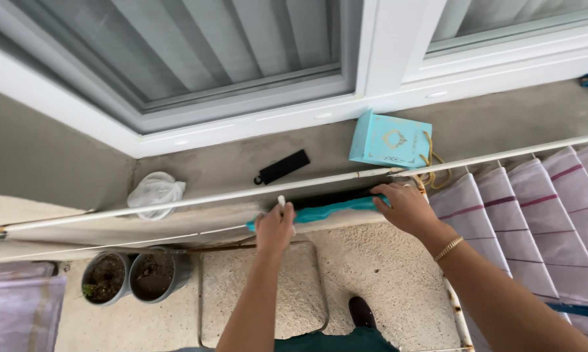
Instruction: Hanging various pieces of laundry on a drying rack on a balcony
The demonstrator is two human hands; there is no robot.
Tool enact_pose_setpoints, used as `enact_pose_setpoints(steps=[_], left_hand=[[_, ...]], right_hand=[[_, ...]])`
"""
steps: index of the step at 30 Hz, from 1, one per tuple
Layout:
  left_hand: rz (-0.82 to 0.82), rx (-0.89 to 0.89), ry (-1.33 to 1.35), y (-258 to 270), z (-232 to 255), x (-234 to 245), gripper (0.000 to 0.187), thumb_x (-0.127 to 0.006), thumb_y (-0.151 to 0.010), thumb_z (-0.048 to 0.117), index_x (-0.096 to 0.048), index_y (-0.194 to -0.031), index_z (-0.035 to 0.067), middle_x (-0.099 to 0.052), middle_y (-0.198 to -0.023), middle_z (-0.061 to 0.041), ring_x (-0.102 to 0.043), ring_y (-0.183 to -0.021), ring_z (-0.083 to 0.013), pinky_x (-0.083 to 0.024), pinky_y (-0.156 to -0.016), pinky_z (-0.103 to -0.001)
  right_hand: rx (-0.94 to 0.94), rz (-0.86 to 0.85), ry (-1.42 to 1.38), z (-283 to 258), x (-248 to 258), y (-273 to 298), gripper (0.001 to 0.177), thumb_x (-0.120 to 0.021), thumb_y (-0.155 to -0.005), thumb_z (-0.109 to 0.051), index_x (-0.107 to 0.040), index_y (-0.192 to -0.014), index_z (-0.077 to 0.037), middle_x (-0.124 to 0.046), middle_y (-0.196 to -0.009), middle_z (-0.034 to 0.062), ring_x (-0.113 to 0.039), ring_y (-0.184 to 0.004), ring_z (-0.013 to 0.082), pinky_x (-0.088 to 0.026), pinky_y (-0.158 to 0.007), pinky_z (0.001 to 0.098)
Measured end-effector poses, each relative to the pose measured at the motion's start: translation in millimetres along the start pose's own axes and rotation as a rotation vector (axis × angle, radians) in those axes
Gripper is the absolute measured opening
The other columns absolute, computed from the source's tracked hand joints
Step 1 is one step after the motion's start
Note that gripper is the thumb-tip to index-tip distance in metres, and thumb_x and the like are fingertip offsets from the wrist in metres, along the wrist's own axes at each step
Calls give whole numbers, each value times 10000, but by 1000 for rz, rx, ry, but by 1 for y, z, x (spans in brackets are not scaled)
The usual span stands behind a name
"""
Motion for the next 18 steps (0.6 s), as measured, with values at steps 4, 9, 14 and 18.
enact_pose_setpoints(steps=[4, 9, 14, 18], left_hand=[[40, -11, 573, 19, 45, 3, 477, -462, -1035, 579, -756, -1287, 299, -602, -1480, -95, -394, -1475, -368, 20, -1259, -512], [-109, 108, 986, 67, 121, 12, 569, -362, -1035, 548, -577, -1481, 268, -346, -1658, -193, -127, -1574, -409, 18, -1273, -564], [-198, 205, 1304, 75, 130, -15, 524, -399, -1058, 479, -578, -1491, 244, -389, -1656, -89, -129, -1586, -306, 18, -1281, -468], [-126, 178, 1002, 64, 100, -22, 654, -433, -1025, 628, -600, -1403, 121, -585, -1412, -118, -474, -1396, -301, -241, -1222, -546]], right_hand=[[143, 115, -342, -71, 23, 26, 240, -680, -928, -206, -773, -1139, -140, -796, -1054, 130, -742, -993, 375, -596, -858, 492], [136, 76, -758, -140, 37, 48, 605, -822, -816, -119, -595, -1378, -127, -778, -1083, 158, -758, -1038, 336, -605, -932, 451], [142, 394, -824, -145, 43, 50, 522, -879, -768, -76, -707, -1248, -186, -780, -1103, 71, -773, -973, 261, -606, -886, 389], [311, 557, -628, -131, 54, 46, 241, -853, -823, -117, -761, -1045, -100, -759, -930, 88, -756, -860, 305, -593, -804, 393]])
Point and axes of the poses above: each hand's wrist, its own y-axis away from the middle knuckle, its own x-axis out of the back of the hand, z = x × y, the point moved 3 cm from there along -y, towards the middle knuckle
